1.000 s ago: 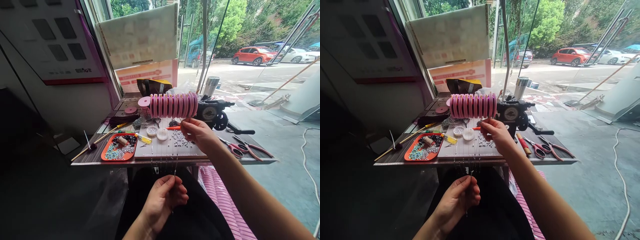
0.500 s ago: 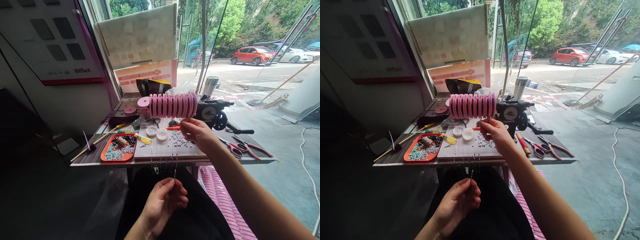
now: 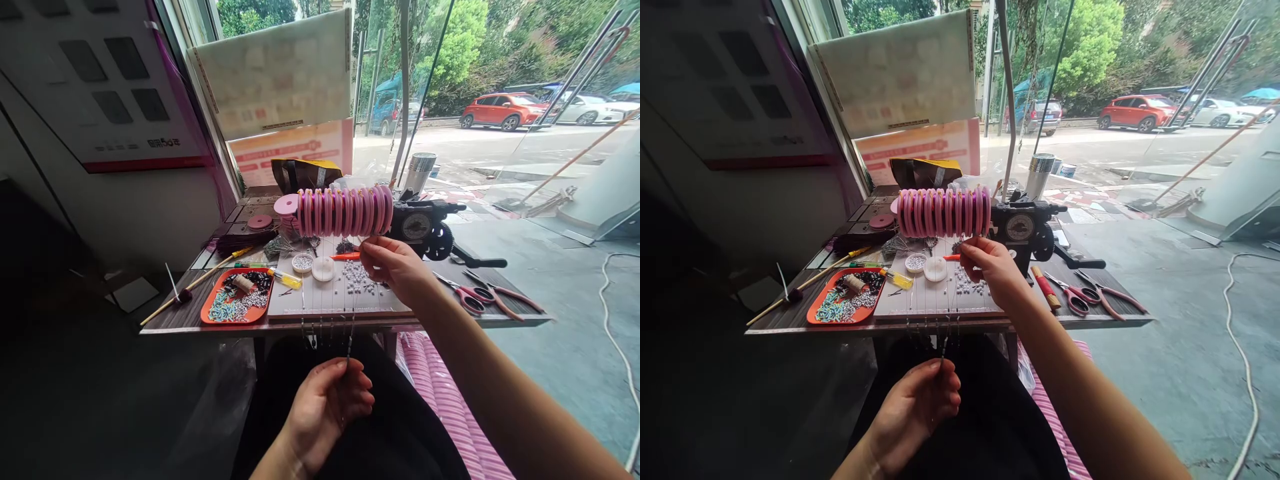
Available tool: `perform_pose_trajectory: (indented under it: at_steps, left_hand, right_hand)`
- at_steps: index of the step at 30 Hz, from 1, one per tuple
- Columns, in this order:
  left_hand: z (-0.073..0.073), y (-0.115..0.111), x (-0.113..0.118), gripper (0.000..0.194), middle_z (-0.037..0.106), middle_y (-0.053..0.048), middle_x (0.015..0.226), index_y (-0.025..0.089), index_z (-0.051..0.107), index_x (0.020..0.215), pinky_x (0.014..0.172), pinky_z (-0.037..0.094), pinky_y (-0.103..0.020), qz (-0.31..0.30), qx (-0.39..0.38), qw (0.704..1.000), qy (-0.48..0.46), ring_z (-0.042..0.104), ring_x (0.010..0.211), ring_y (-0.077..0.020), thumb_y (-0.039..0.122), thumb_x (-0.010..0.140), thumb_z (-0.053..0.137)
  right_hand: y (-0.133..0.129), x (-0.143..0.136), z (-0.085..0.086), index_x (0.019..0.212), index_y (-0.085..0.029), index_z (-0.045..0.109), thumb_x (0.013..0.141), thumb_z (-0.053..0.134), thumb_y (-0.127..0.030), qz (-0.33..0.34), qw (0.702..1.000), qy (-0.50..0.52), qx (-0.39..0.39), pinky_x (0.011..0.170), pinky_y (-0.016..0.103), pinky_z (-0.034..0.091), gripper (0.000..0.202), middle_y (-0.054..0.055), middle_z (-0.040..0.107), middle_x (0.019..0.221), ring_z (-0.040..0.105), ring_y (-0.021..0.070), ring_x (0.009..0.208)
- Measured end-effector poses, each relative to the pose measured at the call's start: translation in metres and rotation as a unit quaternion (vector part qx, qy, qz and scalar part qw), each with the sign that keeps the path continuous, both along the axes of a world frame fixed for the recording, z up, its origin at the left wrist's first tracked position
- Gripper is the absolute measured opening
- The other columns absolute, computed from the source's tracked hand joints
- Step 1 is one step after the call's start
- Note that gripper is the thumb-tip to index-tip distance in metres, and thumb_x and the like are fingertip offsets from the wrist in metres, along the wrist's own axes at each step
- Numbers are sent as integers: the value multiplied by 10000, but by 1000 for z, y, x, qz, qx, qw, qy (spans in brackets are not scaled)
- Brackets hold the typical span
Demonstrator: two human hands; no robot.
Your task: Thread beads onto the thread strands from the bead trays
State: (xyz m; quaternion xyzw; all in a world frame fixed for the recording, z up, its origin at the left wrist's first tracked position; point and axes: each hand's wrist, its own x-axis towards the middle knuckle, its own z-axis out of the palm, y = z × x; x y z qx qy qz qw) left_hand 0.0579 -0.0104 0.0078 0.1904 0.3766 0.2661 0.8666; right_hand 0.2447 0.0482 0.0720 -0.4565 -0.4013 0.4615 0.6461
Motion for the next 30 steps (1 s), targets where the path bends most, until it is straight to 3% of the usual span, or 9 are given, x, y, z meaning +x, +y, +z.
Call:
perform_pose_trajectory:
  at_steps: [6, 12, 15, 18, 21, 23, 27, 30]
  left_hand:
    - [-5, 0, 3, 135, 686, -74, 625, 95, 688, 694, 558, 471, -250, -6, 34, 999, 13, 637, 549, -154, 180, 722, 587]
    - [-10, 12, 5, 102, 697, -78, 723, 149, 727, 719, 668, 446, -282, 6, 212, 968, 136, 615, 694, -196, 224, 682, 669]
    - [6, 24, 10, 229, 689, -37, 835, 246, 739, 821, 725, 401, -232, 46, 314, 931, 178, 561, 865, -212, 184, 601, 748]
    - [35, 44, 28, 210, 643, -28, 702, 236, 742, 821, 677, 378, -232, 80, 471, 857, 192, 525, 720, -191, 210, 613, 744]
    - [59, 69, 56, 187, 604, 1, 642, 189, 732, 830, 563, 341, -231, 95, 473, 864, 140, 435, 555, -123, 251, 655, 710]
    - [65, 81, 72, 178, 605, -3, 619, 148, 723, 767, 497, 308, -230, 87, 455, 879, 113, 396, 503, -99, 288, 660, 697]
    - [63, 89, 89, 183, 581, 18, 574, 136, 697, 705, 464, 280, -214, 94, 420, 901, 65, 390, 489, -78, 308, 643, 697]
    - [60, 86, 87, 106, 585, 31, 595, 156, 676, 655, 541, 341, -207, 111, 413, 903, 35, 452, 564, -86, 260, 641, 690]
  right_hand:
    - [0, 0, 1, 636, -173, 530, 596, 699, -386, -2, 1000, -4, -1, 398, 210, 229, 274, -44, 493, 522, 355, 61, 424]
    - [1, 1, 1, 615, -174, 517, 600, 701, -397, -6, 1000, -9, 8, 398, 214, 210, 289, -54, 460, 490, 339, 57, 408]
    - [2, 3, 1, 613, -171, 525, 592, 711, -393, -7, 1000, -9, 12, 397, 212, 198, 290, -69, 422, 466, 315, 52, 399]
    - [2, 5, 2, 624, -166, 549, 576, 725, -378, -9, 1000, -8, 13, 395, 206, 185, 279, -83, 381, 450, 286, 46, 397]
    - [2, 6, 2, 624, -163, 566, 564, 730, -374, -12, 1000, -8, 13, 395, 204, 188, 273, -85, 375, 453, 282, 46, 404]
    - [2, 7, 2, 627, -160, 580, 561, 731, -373, -13, 1000, -8, 13, 396, 203, 192, 270, -80, 386, 464, 290, 48, 411]
    - [2, 8, 2, 642, -158, 597, 563, 731, -368, -9, 1000, -5, 10, 399, 202, 202, 262, -80, 381, 466, 293, 49, 415]
    - [1, 6, 2, 624, -157, 592, 565, 733, -366, 1, 1000, 0, 5, 403, 203, 213, 258, -77, 382, 457, 301, 49, 411]
